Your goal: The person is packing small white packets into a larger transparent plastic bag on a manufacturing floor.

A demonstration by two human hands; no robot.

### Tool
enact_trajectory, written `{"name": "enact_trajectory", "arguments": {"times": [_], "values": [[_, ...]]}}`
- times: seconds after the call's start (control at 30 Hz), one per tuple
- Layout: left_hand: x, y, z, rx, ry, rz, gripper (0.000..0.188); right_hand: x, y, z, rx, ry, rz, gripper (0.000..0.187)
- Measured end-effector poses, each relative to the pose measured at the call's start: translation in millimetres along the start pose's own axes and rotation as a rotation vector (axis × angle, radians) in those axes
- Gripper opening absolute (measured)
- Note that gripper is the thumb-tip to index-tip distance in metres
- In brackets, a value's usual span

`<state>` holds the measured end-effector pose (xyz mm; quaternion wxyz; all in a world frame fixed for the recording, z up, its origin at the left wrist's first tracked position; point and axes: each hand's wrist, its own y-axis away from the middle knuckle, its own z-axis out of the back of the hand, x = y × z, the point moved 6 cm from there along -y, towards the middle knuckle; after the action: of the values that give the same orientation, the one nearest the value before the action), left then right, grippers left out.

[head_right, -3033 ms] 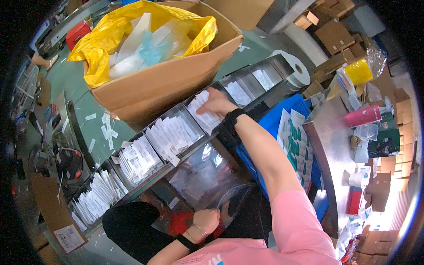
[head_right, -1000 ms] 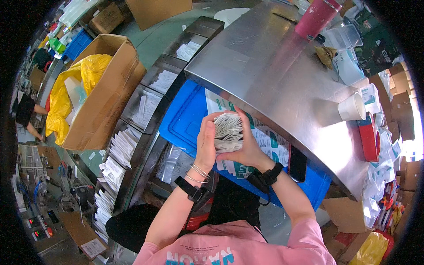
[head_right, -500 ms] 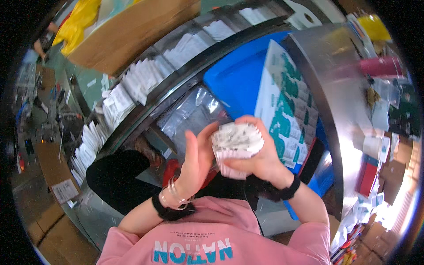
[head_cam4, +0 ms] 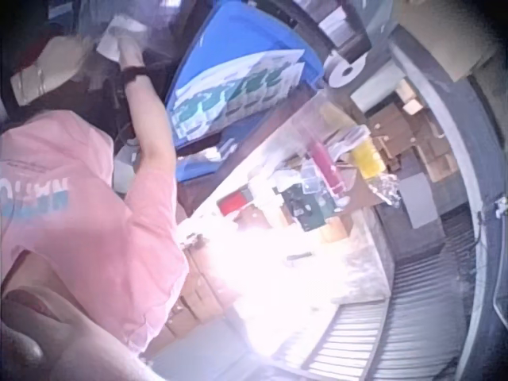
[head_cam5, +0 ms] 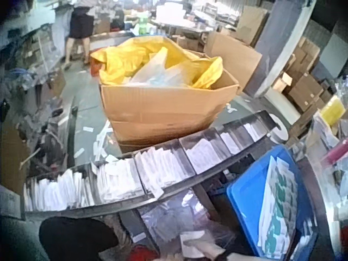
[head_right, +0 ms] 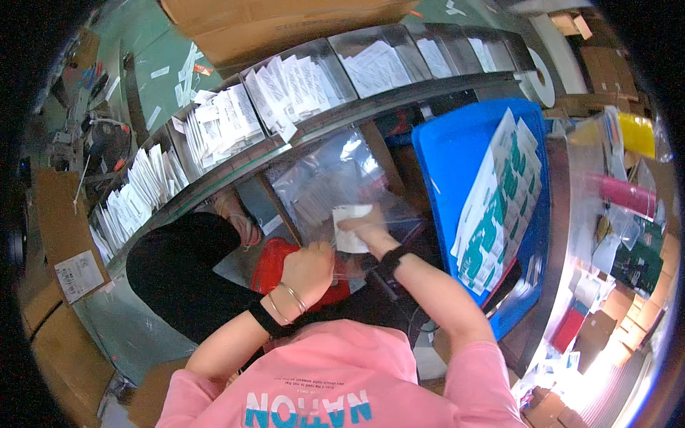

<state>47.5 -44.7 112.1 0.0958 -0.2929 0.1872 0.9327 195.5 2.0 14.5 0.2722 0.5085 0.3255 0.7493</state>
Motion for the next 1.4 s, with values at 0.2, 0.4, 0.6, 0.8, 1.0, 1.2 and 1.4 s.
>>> {"name": "enact_trajectory", "arguments": {"times": [0.2,0.4,0.6,0.8,1.0,1.2,1.4], "values": [[13,-4,21,-0.025,0.142,0.035,0.008,27,-57,-39,-0.331,0.597,0.129,0.083],[10,-14,29,0.092,0.123,0.07,0.012,3,-120,-26,-0.446,0.808,0.356,0.096],[-27,-5,-21,-0.047,-0.308,-0.19,0.038,5,-144,-39,-0.038,0.524,0.19,0.099],[-45,-12,-47,0.155,-0.583,-0.197,0.035,-11,-159,-39,-0.074,0.555,0.25,0.1],[-42,1,-62,0.118,-0.629,-0.152,0.028,-6,-157,-43,-0.14,0.48,0.172,0.106],[-40,-3,-44,0.128,-0.432,-0.21,0.019,9,-148,-35,-0.129,0.585,0.172,0.105],[-29,15,14,0.17,-0.205,-0.223,0.015,-14,-117,-14,-0.033,0.651,0.234,0.083]]}}
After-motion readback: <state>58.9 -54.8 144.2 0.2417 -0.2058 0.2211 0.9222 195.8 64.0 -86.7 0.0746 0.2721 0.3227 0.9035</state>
